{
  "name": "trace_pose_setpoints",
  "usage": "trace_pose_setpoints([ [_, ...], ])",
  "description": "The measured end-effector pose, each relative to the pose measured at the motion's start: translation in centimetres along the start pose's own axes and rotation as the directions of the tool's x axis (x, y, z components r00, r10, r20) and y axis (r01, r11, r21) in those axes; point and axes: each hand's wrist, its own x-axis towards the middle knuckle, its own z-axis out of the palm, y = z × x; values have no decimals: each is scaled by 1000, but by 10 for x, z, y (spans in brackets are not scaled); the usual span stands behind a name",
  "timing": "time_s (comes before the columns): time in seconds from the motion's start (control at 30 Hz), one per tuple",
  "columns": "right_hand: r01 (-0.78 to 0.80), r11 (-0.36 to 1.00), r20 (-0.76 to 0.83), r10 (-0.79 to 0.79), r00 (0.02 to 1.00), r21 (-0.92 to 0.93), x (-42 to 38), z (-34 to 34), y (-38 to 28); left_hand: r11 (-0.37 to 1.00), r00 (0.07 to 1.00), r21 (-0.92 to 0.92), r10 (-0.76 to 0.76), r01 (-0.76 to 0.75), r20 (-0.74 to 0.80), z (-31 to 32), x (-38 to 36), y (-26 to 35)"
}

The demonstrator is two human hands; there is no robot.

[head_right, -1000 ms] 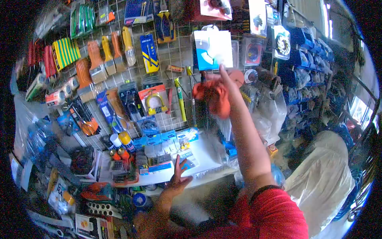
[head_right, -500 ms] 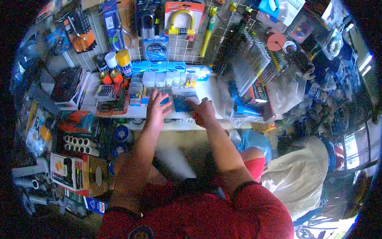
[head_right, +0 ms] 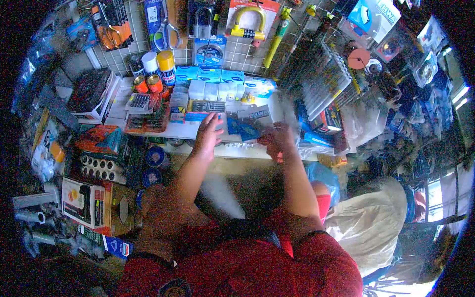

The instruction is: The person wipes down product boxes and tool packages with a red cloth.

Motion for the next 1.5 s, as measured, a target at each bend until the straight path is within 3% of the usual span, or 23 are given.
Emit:
trace_pose_setpoints([
  [0.1,169,986,61,-169,984,10,17,-26,25,995,995,-44,-91,94,50,1,-3,-9],
  [0.17,-216,783,447,-87,890,583,-30,-41,-11,958,978,-219,-159,186,134,4,-8,-19],
  [0.23,201,839,127,-303,945,505,-55,-28,-40,852,936,-448,-123,269,329,19,-29,3],
  [0.3,-7,926,263,-100,960,376,-83,-38,-74,567,834,-743,166,356,527,32,-29,-9],
  [0.37,180,917,208,-266,941,356,-103,-34,-94,266,606,-762,476,591,637,35,-4,-35],
  [0.43,409,885,-47,-409,911,222,-100,-41,-88,-15,438,-444,193,896,878,46,-32,7],
  [0.47,443,836,-127,-425,896,324,-96,-47,-78,469,589,-684,356,559,725,47,-46,0],
  [0.57,342,742,-181,-292,939,576,-137,-49,-100,412,652,-696,268,588,709,48,-44,-23],
  [0.63,753,617,9,-775,632,227,-150,-34,-90,179,697,-690,26,702,716,39,-24,-59],
  [0.67,796,605,297,-764,573,18,-160,-23,-88,182,696,-688,25,703,718,40,-23,-78],
  [0.73,894,422,536,-726,431,-147,-167,23,-62,672,829,-552,-172,494,532,43,-26,-106],
  [0.77,909,383,502,-762,410,-163,-164,37,-37,360,720,-645,-123,674,683,37,-36,-95],
  [0.8,889,440,482,-756,443,-126,-154,39,-30,364,717,-639,-133,678,685,45,-38,-106],
  [0.87,860,504,466,-742,482,-86,-145,36,-23,795,921,-552,372,-253,113,74,-50,-138],
  [0.97,793,606,352,-730,586,-62,-124,27,-30,672,680,-425,715,-607,160,105,-21,-104],
  [1.03,664,712,206,-631,748,-227,-107,41,-10,714,768,-700,461,-24,445,96,-31,-103],
  [1.1,607,788,97,-600,794,-98,-95,65,22,760,682,-648,499,-48,535,73,-20,-118],
  [1.17,499,866,173,-492,853,1,-107,71,28,395,535,-841,650,369,540,42,30,-191],
  [1.23,27,900,397,-219,891,436,-150,49,-23,426,604,-721,395,547,692,15,37,-181],
  [1.3,70,850,461,-350,816,521,-164,47,-27,732,889,-517,-286,444,357,13,0,-131],
  [1.37,249,811,468,-524,712,530,-156,55,-24,625,864,-628,-163,463,475,4,-2,-124],
  [1.43,870,481,378,-829,412,108,-143,58,-34,713,866,-554,-155,431,475,21,-19,-106],
  [1.5,870,493,444,-782,438,12,-125,55,-31,639,961,-738,-7,216,275,87,-51,-83],
])
